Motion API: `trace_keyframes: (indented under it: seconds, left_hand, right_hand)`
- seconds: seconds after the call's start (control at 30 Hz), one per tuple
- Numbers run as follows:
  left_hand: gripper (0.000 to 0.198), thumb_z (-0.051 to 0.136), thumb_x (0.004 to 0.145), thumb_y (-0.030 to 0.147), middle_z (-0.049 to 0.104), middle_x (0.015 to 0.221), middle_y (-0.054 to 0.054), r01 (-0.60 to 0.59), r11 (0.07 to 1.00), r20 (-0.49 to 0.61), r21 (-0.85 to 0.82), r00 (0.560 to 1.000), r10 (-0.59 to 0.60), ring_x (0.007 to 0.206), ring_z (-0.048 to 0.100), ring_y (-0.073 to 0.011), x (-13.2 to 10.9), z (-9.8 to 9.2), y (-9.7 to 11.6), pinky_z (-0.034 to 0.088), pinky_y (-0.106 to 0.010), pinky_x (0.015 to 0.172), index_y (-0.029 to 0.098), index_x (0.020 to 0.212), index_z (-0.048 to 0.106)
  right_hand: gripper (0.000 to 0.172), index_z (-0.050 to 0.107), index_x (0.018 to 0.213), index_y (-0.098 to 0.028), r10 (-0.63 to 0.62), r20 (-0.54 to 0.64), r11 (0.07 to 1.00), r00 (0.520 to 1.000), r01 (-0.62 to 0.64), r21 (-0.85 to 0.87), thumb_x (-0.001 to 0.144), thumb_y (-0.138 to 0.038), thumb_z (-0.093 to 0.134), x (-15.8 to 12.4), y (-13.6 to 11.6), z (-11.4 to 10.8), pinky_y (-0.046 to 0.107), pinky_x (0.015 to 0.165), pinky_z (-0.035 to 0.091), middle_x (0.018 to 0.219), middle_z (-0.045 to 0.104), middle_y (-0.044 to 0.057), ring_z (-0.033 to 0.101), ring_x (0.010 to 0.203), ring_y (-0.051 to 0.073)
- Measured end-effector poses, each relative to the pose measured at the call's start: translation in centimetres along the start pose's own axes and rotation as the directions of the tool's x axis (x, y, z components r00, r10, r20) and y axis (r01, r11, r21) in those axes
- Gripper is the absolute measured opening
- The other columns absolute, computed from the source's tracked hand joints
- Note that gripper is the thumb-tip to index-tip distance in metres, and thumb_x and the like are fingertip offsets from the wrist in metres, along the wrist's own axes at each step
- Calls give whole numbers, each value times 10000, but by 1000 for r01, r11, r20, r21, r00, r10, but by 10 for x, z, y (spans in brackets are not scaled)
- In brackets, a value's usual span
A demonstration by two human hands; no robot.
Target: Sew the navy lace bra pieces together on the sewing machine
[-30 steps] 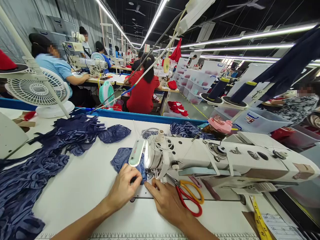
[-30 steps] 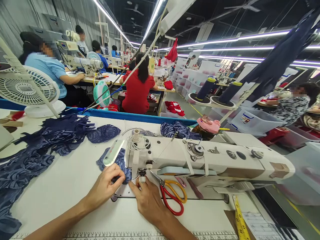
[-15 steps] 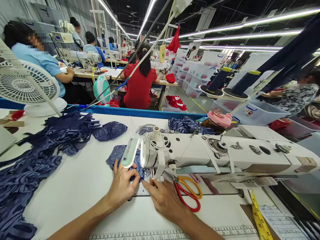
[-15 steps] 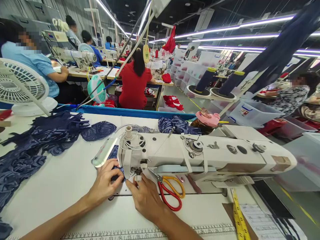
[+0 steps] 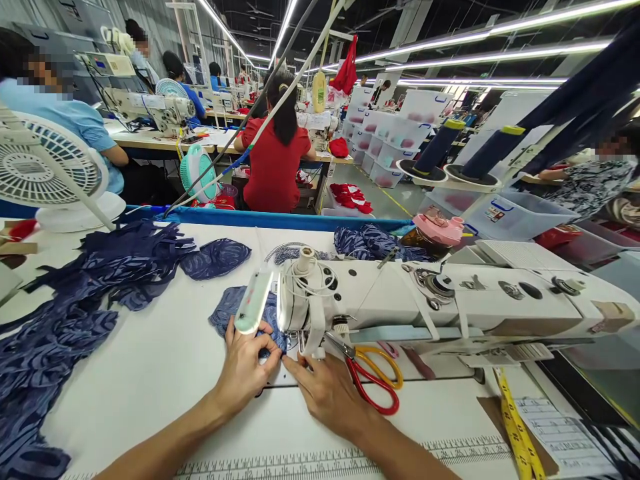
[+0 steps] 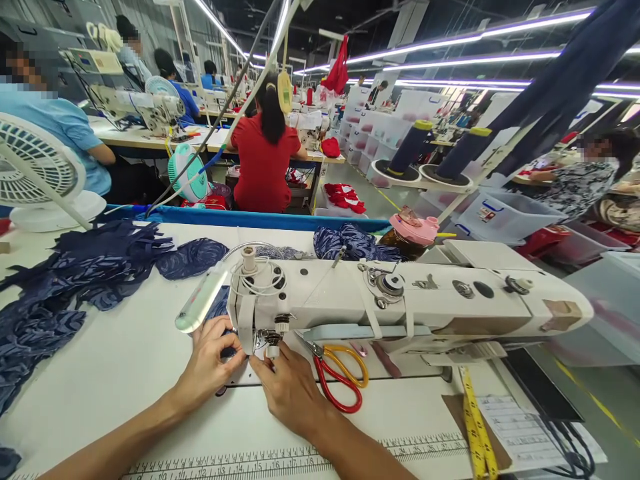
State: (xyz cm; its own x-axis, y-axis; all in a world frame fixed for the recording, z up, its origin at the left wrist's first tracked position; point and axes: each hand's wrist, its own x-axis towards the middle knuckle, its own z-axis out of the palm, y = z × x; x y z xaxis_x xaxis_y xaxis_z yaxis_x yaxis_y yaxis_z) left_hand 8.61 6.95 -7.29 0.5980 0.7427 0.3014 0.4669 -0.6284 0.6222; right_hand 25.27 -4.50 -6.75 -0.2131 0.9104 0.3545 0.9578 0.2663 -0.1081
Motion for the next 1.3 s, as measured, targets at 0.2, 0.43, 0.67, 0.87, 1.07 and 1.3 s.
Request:
trace_keyframes:
  seconds: [0.2, 0.43, 0.67, 0.87, 1.07, 1.3]
  left_hand:
    - [188, 589, 823, 157, 629, 1012, -28, -7, 1000, -21, -18, 1000, 6, 1093, 508, -263, -1, 1, 1, 212, -613, 1080, 206, 642, 585]
    - [197, 566, 829, 170, 635, 985, -30, -22, 1000, -40, 21, 999, 23, 1104, 513, -252, -1, 1, 2, 245, -583, 1068, 205, 635, 576]
    - [209, 580, 845, 170, 636, 985, -26, -59, 998, -81, 9, 995, 59, 1087, 532, -252, -2, 1, 0, 218, -619, 1078, 203, 638, 579]
    - [178, 494, 892, 104, 600, 1070, -87, -315, 937, -50, 149, 944, 325, 1078, 540, -247, -3, -19, -1, 351, -549, 1033, 193, 935, 643]
    - [317, 427, 798, -24, 609, 869, -27, -482, 843, 6, 237, 869, 495, 802, 553, -163, -2, -17, -5, 317, -559, 1059, 192, 902, 633]
    - [459, 397, 688, -88, 625, 813, 10, -497, 845, 52, 200, 866, 497, 744, 531, -144, -2, -15, -9, 238, -598, 1095, 204, 958, 626]
  right_hand:
    - [355, 652, 1148, -210, 51, -101, 997, 994, -46, 56, 899, -84, 433, 1, 1, -2, 300, 677, 454, 866, 606, 71, 567, 812, 201]
    - [321, 670, 1087, -191, 77, -213, 996, 974, -66, 57, 885, -63, 457, 2, 3, 3, 286, 637, 469, 814, 583, 61, 568, 767, 193]
    - [406, 611, 1237, -221, 52, -125, 999, 991, -52, 5, 891, -76, 458, 3, 1, 5, 309, 683, 465, 873, 604, 76, 574, 840, 220]
    - [386, 615, 1213, -199, 68, -84, 995, 994, -73, -61, 865, -78, 497, 2, -5, 5, 334, 718, 446, 897, 634, 82, 580, 867, 238]
    - [411, 608, 1221, -203, 71, -76, 995, 995, -76, -69, 846, -58, 523, 3, -5, 4, 324, 684, 425, 860, 632, 59, 573, 803, 219]
    - [397, 618, 1220, -201, 82, -63, 995, 995, -85, -51, 857, -70, 523, 3, -4, 4, 316, 698, 446, 869, 632, 69, 585, 806, 215]
